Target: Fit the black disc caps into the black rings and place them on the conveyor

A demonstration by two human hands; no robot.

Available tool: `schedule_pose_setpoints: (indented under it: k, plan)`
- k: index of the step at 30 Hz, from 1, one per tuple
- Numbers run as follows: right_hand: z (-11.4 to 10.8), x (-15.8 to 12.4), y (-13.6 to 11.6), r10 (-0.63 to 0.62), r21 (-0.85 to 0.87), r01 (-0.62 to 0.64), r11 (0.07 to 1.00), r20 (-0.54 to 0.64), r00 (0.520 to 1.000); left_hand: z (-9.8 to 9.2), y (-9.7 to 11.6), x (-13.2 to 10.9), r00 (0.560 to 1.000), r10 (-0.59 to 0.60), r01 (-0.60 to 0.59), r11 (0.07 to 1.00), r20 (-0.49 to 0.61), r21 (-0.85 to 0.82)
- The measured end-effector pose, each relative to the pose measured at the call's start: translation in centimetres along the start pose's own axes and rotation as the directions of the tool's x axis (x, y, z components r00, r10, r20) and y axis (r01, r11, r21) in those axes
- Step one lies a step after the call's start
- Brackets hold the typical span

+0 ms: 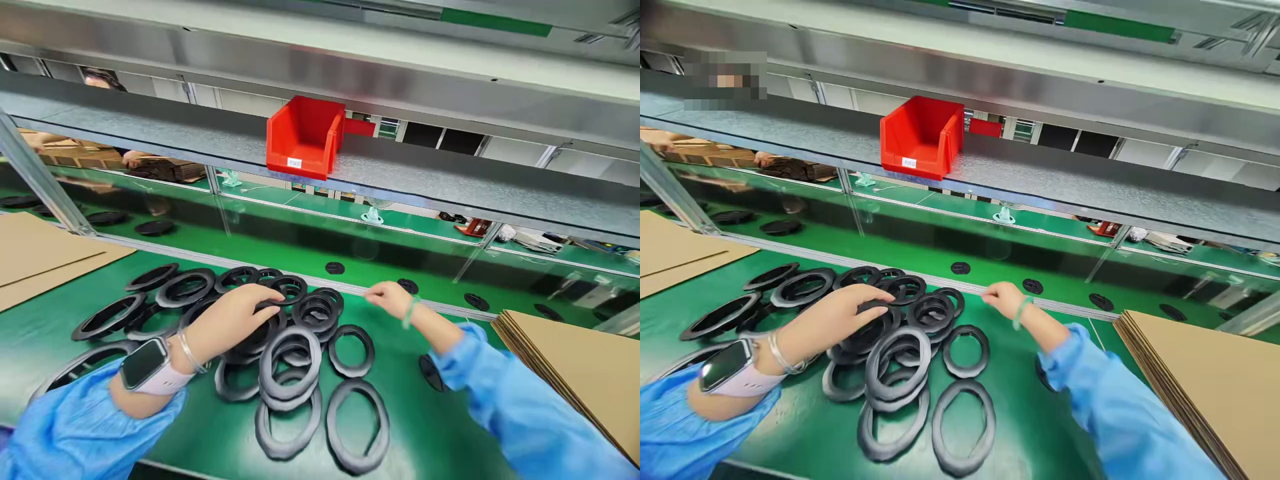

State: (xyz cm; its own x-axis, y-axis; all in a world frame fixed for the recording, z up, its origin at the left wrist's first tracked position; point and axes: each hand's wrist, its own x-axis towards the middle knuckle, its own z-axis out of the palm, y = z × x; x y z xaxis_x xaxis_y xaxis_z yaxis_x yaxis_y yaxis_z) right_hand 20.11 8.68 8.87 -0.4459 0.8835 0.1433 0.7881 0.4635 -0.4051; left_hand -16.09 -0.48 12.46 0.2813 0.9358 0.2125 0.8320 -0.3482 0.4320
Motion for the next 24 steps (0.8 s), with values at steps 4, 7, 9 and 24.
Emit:
schedule_pose_setpoints:
  k: [4,7,9,24]
  plan:
    - [5.1,14.6,0.8,0.134,-0.044,-0.134,0.990,-0.004,0.991,2.3,-4.2,3.7,0.998,0.067,-0.068,0.992,0.010,0.106]
    - [8.7,20.3,2.1,0.202,-0.044,-0.201,0.979,0.018,0.979,3.1,-5.1,4.4,0.995,0.075,-0.084,0.985,0.063,0.149]
    - [10.7,22.1,3.1,0.238,-0.023,-0.238,0.971,0.025,0.971,3.3,-5.0,4.4,0.994,0.062,-0.078,0.981,0.095,0.176]
    - [2.8,2.9,5.4,0.163,0.324,-0.075,0.943,-0.255,0.953,2.7,-2.2,12.5,0.942,-0.238,0.162,0.940,0.235,0.299]
